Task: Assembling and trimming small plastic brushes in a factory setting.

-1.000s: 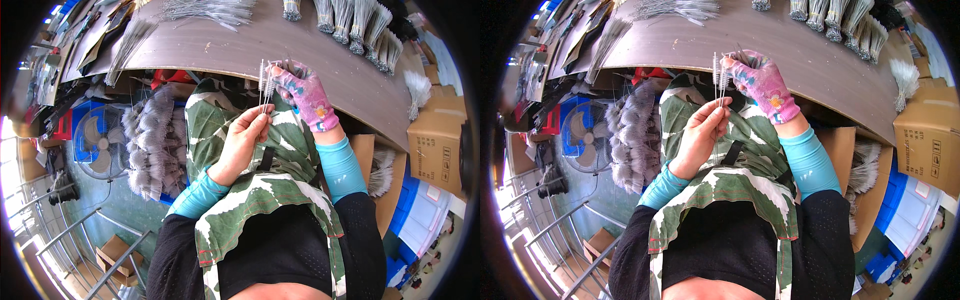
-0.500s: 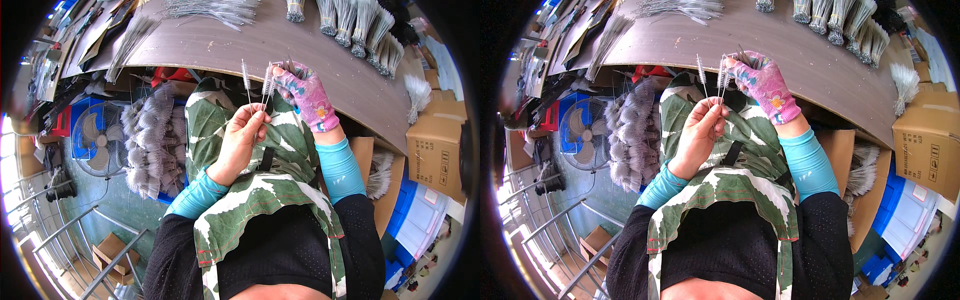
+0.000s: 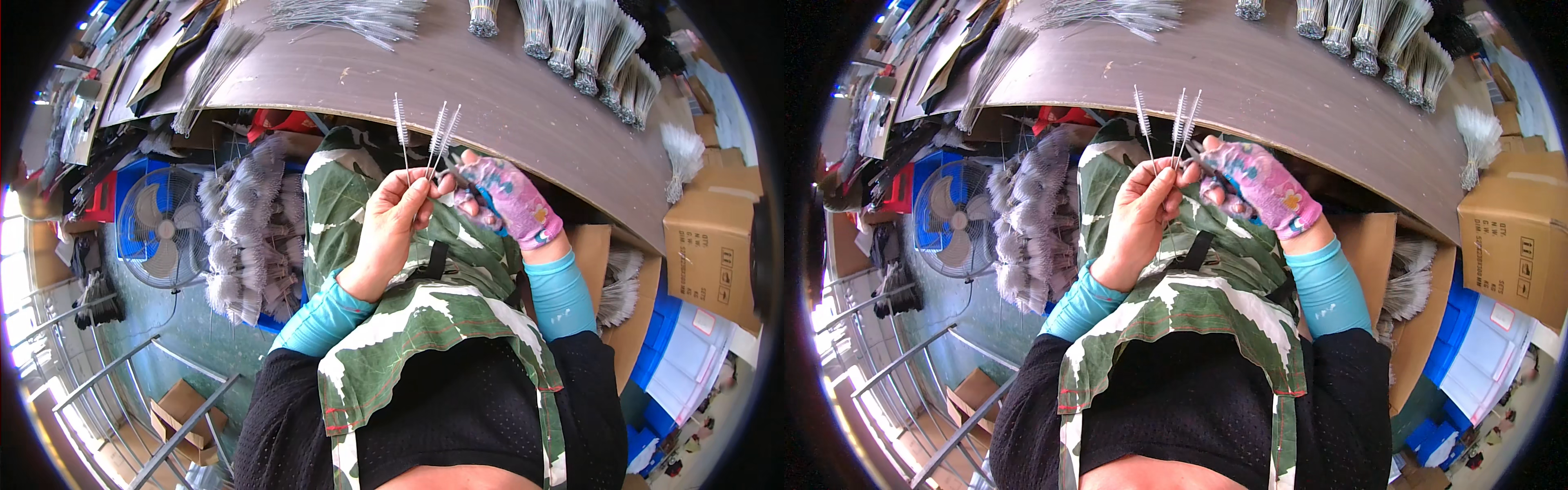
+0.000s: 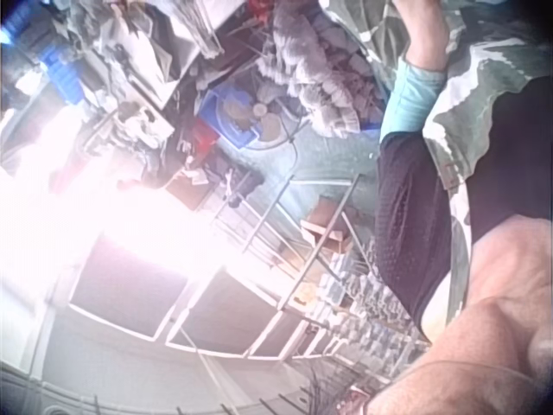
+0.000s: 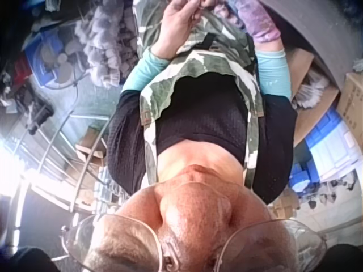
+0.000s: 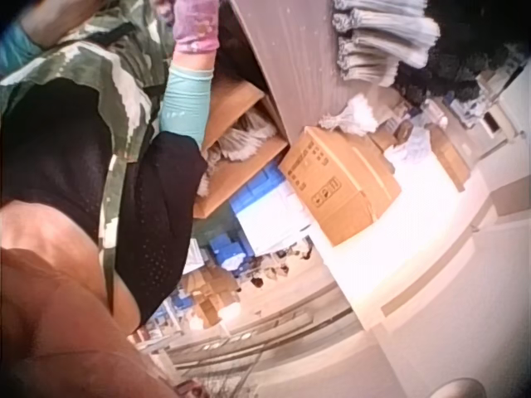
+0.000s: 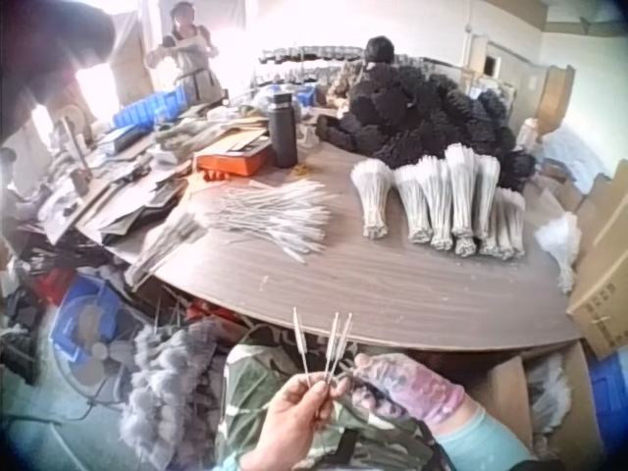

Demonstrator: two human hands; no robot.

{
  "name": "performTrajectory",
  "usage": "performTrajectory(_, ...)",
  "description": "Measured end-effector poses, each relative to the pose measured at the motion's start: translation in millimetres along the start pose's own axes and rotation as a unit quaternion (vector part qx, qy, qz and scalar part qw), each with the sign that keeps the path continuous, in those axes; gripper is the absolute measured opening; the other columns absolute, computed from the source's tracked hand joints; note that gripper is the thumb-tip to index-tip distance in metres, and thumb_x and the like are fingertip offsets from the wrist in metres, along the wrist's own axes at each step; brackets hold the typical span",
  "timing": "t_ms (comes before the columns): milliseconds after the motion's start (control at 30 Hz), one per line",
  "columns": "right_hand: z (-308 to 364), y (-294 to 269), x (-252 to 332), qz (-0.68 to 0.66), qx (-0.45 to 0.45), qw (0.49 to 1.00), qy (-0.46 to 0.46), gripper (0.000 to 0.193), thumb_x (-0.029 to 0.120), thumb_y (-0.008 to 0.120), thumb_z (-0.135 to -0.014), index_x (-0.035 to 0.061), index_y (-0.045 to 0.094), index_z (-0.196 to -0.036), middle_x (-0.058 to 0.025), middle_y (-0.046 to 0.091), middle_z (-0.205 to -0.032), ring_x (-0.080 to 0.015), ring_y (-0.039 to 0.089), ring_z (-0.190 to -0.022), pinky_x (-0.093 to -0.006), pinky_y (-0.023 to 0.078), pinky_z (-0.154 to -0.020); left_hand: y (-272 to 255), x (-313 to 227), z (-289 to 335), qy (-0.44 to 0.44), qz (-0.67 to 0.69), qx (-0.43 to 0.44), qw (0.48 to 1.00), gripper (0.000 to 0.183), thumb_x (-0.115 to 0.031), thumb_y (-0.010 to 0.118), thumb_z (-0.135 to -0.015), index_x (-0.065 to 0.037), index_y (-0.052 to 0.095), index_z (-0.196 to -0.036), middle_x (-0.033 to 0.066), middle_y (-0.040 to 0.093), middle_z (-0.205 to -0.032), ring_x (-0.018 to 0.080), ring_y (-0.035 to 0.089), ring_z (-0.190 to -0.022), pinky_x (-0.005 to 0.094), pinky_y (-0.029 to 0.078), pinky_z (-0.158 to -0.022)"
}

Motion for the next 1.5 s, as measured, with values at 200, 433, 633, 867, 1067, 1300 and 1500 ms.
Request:
performTrajectory(200,-4,5,0,0.011,0.022,1.000,0.016,0.041,0.035,0.043,-0.096,0.0018,0.064,-0.086,0.0039,0.049,-0.057,-0.0026,0.036,-0.044,-0.0167,0.021,-0.038,2,-2,2,0.009,-0.012,0.019,1.000,0.016,-0.015,0.054,-0.094,-0.004,0.057,-0.105,0.0005,0.061,-0.087,0.0017,0.038,-0.057,0.0159,0.029,-0.050)
performTrajectory(433,-10,0,-8,0.015,0.039,0.999,0.024,0.041,0.035,0.042,-0.097,0.0021,0.064,-0.085,0.0041,0.048,-0.056,-0.0027,0.036,-0.044,-0.0169,0.023,-0.039,-1,-3,2,-0.007,-0.038,0.007,0.999,0.016,-0.015,0.055,-0.093,-0.003,0.058,-0.104,0.0000,0.061,-0.085,0.0013,0.036,-0.056,0.0158,0.028,-0.049)
performTrajectory(633,-9,2,-11,-0.041,0.063,0.997,0.032,0.041,0.034,0.043,-0.097,0.0020,0.064,-0.085,0.0043,0.048,-0.056,-0.0023,0.037,-0.044,-0.0164,0.025,-0.039,1,-4,2,-0.017,-0.030,0.020,0.999,0.017,-0.015,0.055,-0.093,-0.003,0.058,-0.105,-0.0001,0.061,-0.085,0.0012,0.036,-0.056,0.0158,0.027,-0.049)
performTrajectory(867,-10,2,-12,-0.021,0.072,0.997,0.026,0.043,0.039,0.046,-0.096,0.0040,0.065,-0.082,0.0038,0.050,-0.056,-0.0026,0.038,-0.039,-0.0162,0.024,-0.036,1,-4,3,-0.016,-0.023,0.021,0.999,0.017,-0.015,0.054,-0.094,-0.002,0.057,-0.104,0.0012,0.062,-0.086,0.0010,0.036,-0.055,0.0156,0.027,-0.048)
performTrajectory(1067,-11,3,-12,-0.030,0.055,0.998,0.030,0.042,0.040,0.046,-0.096,0.0038,0.065,-0.084,0.0040,0.050,-0.057,-0.0019,0.038,-0.040,-0.0164,0.024,-0.036,1,-6,4,0.005,-0.074,-0.005,0.997,0.014,-0.011,0.055,-0.093,-0.003,0.057,-0.104,-0.0010,0.058,-0.082,0.0005,0.035,-0.055,0.0153,0.025,-0.046)
performTrajectory(1300,-12,2,-15,-0.027,0.038,0.999,0.023,0.042,0.038,0.046,-0.096,0.0013,0.063,-0.084,0.0037,0.047,-0.055,-0.0026,0.034,-0.040,-0.0165,0.022,-0.036,2,-6,5,0.010,-0.073,0.004,0.997,0.016,-0.013,0.056,-0.093,-0.003,0.057,-0.105,-0.0007,0.061,-0.084,0.0000,0.036,-0.056,0.0152,0.029,-0.049)
performTrajectory(1500,-8,-18,-16,-0.044,-0.020,0.999,-0.013,0.040,0.038,0.047,-0.095,0.0021,0.061,-0.088,0.0046,0.046,-0.056,-0.0020,0.033,-0.039,-0.0167,0.023,-0.037,6,-2,-10,-0.115,0.045,0.067,0.990,0.023,-0.010,0.052,-0.091,-0.002,0.056,-0.113,-0.0007,0.059,-0.084,0.0021,0.038,-0.058,0.0156,0.029,-0.050)
Point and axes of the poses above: each hand's wrist, its own z-axis away from the middle knuckle, its own y-axis out of the palm, x = y × z, the point moved 6 cm from there along -z, towards the middle knuckle
